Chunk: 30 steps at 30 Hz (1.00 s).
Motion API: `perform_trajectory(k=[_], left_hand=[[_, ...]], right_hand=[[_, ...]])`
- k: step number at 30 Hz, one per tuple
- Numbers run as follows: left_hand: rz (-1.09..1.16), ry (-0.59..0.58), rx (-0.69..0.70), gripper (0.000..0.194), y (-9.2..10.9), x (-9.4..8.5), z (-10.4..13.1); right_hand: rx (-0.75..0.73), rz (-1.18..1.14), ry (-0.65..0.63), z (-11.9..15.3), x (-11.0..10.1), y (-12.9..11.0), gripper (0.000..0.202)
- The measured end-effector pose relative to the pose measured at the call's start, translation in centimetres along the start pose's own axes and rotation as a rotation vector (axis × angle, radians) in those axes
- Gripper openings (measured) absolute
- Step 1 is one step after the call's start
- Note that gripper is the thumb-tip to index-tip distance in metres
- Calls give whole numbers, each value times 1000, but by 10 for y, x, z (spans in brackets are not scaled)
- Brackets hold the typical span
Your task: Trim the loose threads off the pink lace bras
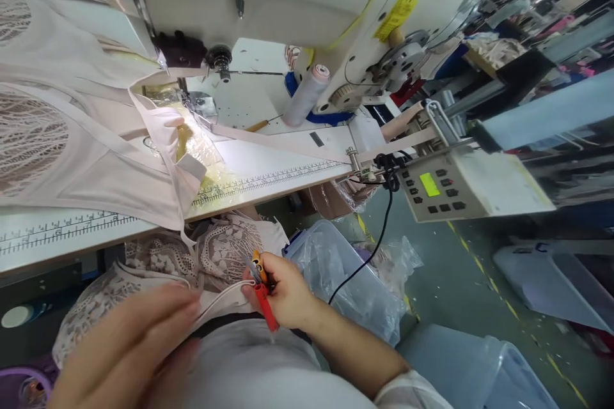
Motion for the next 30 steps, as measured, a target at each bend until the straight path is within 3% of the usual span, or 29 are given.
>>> perform_trajectory(k=[2, 4, 6, 8, 15, 18, 23, 26, 30], left_hand=[[-137, -113, 289, 26, 18, 9, -10], [-241, -254, 304, 23, 24, 22, -23], [-181, -410, 122, 27, 17, 34, -33], [24, -514, -94, 27, 8, 40, -37], [764, -538, -817, 29, -3, 38, -32], [871, -576, -944, 32, -8, 38, -31], [867, -522, -874, 30, -9, 29, -37], [732, -479, -727, 25, -4, 21, -44], [604, -516, -576, 24, -7, 19, -47]], right_hand=[[5, -29, -45, -2, 3, -4, 28], [34, -78, -81, -3, 5, -6, 33], [80, -123, -109, -5, 6, -5, 37], [118, -179, -139, -6, 5, -2, 39], [82, -249, -132, -6, 5, 10, 41], [113, -228, -93, -8, 10, 14, 41], [161, -310, -125, -7, 13, 4, 38], [179, -351, -164, -3, 12, -7, 35], [51, -254, 24, -1, 6, -14, 29]])
Point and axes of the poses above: each hand's wrist, its own z-axis away from the middle knuckle, its own x-axis out of the palm, y = z × x, the point moved 2 cm from there along -z, towards the middle knuckle, and after that the axes turned 4 degrees about -z, right-handed, at the moved point
